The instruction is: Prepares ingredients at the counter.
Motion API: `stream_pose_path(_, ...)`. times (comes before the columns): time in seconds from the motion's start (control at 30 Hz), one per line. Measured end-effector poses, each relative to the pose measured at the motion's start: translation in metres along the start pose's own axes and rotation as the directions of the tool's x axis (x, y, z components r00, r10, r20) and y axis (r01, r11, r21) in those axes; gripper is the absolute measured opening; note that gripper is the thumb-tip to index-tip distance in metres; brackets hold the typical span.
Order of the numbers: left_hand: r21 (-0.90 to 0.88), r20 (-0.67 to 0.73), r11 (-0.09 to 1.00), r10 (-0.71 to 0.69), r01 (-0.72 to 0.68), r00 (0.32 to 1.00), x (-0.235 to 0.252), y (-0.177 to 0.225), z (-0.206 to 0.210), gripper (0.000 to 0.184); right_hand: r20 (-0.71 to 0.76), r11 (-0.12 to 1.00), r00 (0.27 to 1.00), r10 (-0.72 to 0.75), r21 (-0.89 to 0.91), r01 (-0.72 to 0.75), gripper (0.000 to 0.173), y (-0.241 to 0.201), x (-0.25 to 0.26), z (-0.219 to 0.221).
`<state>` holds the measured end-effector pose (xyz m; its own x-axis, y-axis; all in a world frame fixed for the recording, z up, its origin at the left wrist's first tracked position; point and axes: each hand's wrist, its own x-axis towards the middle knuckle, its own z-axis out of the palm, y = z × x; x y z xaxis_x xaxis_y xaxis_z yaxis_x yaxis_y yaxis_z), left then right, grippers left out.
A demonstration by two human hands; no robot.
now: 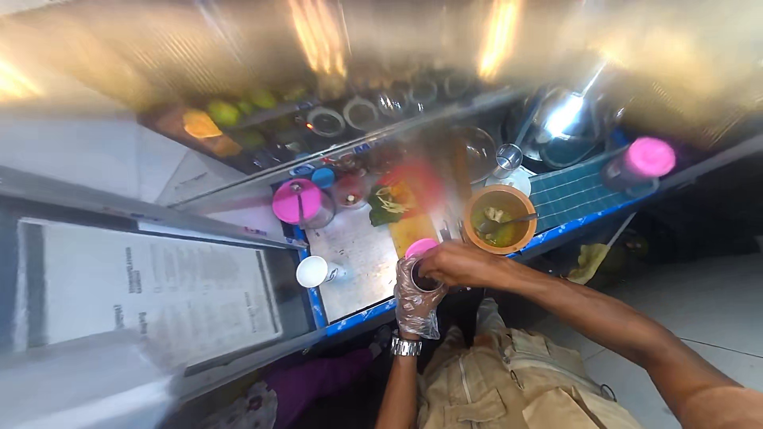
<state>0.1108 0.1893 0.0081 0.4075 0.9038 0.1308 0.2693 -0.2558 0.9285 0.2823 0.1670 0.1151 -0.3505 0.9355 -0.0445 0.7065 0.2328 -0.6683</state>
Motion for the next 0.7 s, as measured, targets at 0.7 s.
stream_pose_path(0.7,-0.029,-0.021,0.995,-0.093,0.093,0.995,-0.015,-0.013,0.002,0.090,-0.099,0.769,0.776,0.623,-0.101,-0.631,0.014,0.159,-0.031,-0.035)
